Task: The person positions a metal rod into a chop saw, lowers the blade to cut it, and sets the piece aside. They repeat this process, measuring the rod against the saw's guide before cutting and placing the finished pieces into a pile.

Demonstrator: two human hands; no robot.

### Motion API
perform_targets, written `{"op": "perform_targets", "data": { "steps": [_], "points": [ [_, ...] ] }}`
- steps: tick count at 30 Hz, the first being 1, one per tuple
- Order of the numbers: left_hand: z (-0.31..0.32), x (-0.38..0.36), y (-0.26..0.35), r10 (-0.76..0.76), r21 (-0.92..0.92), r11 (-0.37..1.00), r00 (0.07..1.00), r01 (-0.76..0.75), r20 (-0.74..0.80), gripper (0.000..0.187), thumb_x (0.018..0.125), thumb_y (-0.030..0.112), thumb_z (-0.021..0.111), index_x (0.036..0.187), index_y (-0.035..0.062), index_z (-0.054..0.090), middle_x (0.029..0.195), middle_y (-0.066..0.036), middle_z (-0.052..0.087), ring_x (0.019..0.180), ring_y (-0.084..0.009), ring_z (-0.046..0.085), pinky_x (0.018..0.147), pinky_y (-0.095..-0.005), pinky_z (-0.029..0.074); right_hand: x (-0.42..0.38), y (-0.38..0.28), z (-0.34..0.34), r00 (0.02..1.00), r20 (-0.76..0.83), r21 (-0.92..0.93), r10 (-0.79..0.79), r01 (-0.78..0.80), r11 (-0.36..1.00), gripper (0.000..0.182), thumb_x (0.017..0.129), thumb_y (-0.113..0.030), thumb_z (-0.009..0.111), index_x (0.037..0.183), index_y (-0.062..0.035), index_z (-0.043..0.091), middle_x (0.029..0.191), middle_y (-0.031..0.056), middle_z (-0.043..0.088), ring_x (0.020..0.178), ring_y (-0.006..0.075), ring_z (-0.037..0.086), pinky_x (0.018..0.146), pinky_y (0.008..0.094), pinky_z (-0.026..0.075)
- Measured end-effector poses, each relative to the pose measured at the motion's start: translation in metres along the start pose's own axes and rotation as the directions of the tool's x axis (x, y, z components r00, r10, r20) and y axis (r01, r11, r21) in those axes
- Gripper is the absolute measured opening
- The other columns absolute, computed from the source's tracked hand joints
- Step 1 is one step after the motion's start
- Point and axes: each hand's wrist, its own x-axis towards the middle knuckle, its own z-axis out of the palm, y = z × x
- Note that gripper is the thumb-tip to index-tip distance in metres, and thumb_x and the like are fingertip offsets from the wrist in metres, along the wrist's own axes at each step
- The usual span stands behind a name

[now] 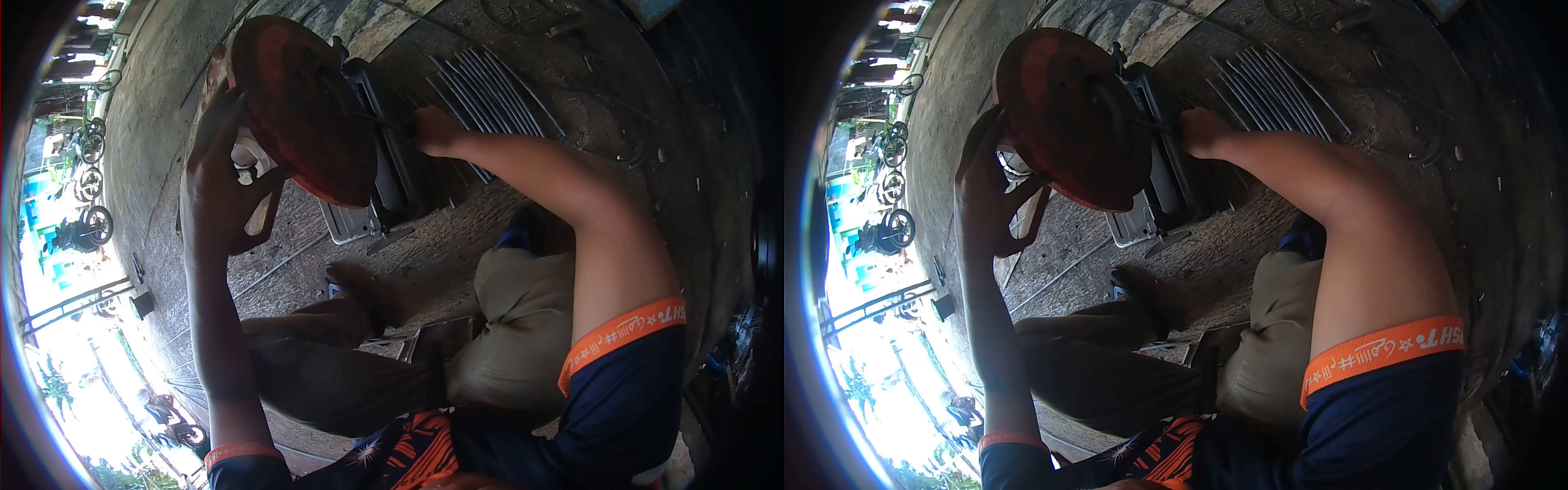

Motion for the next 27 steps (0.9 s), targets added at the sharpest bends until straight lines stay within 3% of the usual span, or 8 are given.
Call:
{"op": "perform_targets", "data": {
  "steps": [27],
  "points": [
    [0.0004, -0.0007, 0.0006, -0.014, 0.012, 1.0, 1.0, 0.014, -0.001, 0.087, 0.054, 0.016, 0.087, 0.133, 0.0128, 0.05, 0.137, -0.014, 0.048, 0.123, -0.0312, 0.051, 0.096, -0.0424, 0.049, 0.0003, -0.0018, -0.0017, 0.997, 0.052, 0.018, 0.052, -0.053, 0.998, 0.02, 0.072, -0.011, 0.058, 0.085, 0.0008, 0.068, 0.091, 0.0232, 0.065, 0.093, 0.0381, 0.062, 0.083, 0.0459, 0.051]
  ]
}}
